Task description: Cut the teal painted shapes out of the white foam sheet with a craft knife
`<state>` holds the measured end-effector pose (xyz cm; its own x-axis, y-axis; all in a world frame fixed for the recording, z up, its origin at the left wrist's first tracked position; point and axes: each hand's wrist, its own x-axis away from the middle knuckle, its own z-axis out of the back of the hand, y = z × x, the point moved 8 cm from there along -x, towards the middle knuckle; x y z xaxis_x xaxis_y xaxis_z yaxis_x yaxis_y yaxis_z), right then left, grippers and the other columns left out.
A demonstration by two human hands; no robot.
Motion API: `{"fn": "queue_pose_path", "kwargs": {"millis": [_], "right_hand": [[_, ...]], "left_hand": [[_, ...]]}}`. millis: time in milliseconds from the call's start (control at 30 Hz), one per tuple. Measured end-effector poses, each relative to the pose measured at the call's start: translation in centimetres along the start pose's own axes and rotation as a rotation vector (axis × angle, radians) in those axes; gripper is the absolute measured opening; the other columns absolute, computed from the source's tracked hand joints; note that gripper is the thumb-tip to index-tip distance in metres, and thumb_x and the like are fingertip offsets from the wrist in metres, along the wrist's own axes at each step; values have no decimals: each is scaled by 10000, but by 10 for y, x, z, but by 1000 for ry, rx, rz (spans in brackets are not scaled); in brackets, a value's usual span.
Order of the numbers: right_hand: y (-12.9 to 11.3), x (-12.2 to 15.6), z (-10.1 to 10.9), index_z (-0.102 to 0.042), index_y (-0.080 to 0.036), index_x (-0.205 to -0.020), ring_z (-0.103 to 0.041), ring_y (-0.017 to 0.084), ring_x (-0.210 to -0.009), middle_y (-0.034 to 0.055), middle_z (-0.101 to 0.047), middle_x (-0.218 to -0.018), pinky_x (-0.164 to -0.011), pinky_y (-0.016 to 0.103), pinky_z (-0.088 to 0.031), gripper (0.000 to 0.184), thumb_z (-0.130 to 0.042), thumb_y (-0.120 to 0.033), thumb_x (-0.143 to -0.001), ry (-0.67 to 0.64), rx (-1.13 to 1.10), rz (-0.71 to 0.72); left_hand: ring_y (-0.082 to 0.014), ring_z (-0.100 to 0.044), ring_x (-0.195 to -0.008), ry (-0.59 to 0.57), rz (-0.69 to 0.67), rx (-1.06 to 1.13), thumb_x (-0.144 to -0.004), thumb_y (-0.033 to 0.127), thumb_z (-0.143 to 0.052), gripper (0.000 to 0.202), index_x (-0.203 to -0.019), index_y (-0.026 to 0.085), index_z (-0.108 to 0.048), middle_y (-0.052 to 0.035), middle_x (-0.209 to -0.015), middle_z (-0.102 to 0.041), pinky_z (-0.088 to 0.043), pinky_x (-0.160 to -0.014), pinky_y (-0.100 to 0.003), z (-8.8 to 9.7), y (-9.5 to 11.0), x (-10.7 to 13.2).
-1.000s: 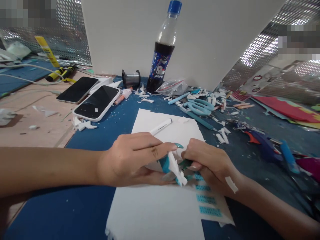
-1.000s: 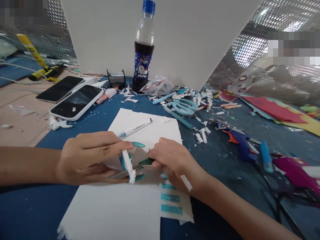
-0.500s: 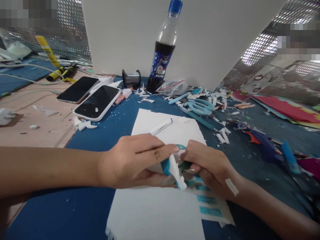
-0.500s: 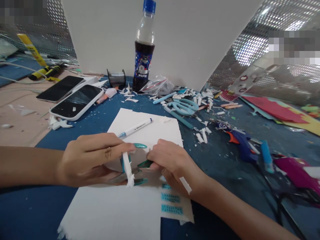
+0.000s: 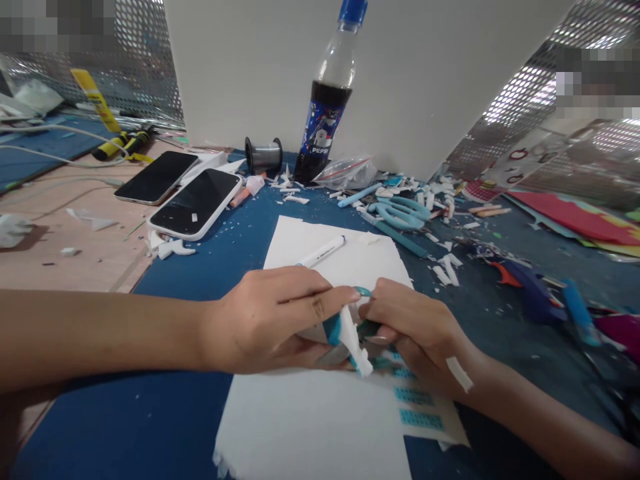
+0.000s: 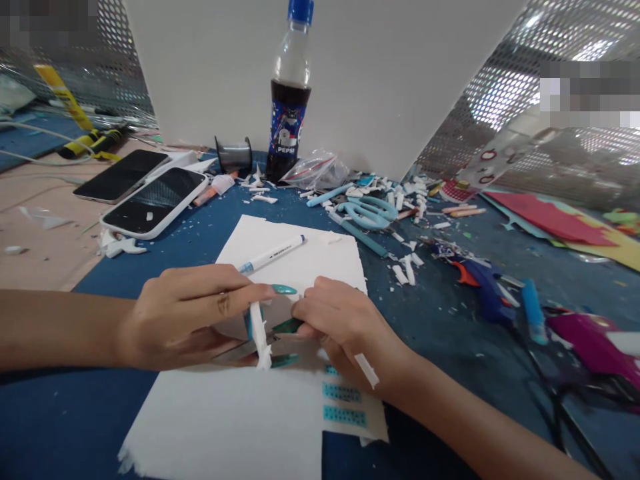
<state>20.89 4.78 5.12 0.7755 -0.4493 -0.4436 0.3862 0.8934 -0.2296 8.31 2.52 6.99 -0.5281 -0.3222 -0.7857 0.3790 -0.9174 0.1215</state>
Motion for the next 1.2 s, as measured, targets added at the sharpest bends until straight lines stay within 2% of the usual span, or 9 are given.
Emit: {"fn": "queue_pose_path", "kwargs": {"millis": [300, 967, 1133, 1200], "right_hand": [[-2, -1, -1, -454, -191, -743, -374, 120, -517, -26, -392, -569, -492, 239, -286, 238, -307, -72, -886, 21, 18, 23], [0, 0, -4, -493, -191, -795, -397, 125, -521, -22, -461, -577, -512, 245, -307, 233, -316, -59, -870, -35, -17, -19], [3, 1, -5, -487, -194, -744, -401, 131, -519, -9, -456, -580, -503, 251, -306, 264, -296, -100, -900, -5, 15, -22], [6, 0, -10, -471, -201, -690, -390, 136, -499, -11, -421, -543, -503, 262, -304, 276, -308, -118, -897, -41, 45, -22]], "left_hand": [[-122, -647, -737, 8, -4, 12, -850, 260, -625, 272, -1036, 62, -617, -87, -824, -682, -546, -666, -188, -2, 0, -1], [-131, -644, -711, 12, -11, 22, -851, 289, -639, 306, -1030, 41, -631, -96, -809, -682, -532, -639, -197, -3, 0, 0], [-125, -646, -712, 9, -5, 20, -863, 322, -629, 310, -1020, 55, -630, -93, -799, -693, -548, -666, -196, -2, 0, -2], [-120, -650, -699, 14, -3, 29, -863, 345, -629, 308, -1014, 77, -628, -80, -779, -697, -558, -683, -193, -1, 0, -4]]}}
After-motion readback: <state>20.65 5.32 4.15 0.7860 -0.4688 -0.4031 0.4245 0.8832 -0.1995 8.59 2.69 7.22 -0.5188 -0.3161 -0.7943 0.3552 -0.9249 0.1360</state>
